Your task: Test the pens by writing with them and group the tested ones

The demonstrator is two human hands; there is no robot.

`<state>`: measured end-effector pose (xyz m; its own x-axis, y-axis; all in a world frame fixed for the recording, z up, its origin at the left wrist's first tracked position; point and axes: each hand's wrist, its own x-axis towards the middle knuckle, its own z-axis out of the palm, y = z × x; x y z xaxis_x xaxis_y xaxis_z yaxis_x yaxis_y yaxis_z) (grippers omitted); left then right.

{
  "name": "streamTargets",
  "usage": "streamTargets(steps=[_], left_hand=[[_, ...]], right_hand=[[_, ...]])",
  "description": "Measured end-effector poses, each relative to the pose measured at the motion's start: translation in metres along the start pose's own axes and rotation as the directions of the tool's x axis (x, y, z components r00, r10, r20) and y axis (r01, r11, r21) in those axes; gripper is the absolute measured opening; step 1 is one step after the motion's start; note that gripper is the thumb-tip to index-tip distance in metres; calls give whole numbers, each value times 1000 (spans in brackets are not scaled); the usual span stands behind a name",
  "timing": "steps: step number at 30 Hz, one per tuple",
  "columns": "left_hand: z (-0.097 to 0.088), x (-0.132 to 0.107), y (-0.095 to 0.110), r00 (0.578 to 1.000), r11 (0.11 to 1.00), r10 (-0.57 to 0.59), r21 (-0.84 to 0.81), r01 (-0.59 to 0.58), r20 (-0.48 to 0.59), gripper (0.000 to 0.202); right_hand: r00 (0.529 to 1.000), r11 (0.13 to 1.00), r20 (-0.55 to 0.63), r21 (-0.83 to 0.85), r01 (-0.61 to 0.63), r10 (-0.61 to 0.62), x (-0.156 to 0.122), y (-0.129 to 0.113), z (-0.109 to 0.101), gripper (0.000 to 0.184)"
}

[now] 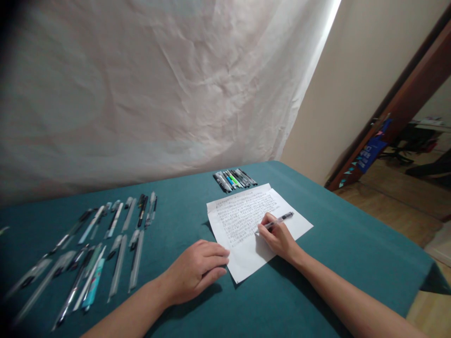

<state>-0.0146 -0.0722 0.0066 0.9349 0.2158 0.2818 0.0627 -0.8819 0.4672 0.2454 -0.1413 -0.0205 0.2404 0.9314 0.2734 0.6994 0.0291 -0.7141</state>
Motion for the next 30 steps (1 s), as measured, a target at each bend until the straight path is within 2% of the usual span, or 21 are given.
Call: streamTargets(steps=[7,13,30], left_hand=[[1,0,-1,1000,1000,4,5,-4,2,28],[1,-1,0,1000,1000,-3,5,3,9,27],[0,0,0,1000,1000,-7,6,7,8,28]], right_hand=[[1000,1000,26,23,-7,6,1,6,0,18],[999,999,-33,10,-39,39,0,3,0,19],[1000,1000,-4,18,-10,11,0,4,2,15]])
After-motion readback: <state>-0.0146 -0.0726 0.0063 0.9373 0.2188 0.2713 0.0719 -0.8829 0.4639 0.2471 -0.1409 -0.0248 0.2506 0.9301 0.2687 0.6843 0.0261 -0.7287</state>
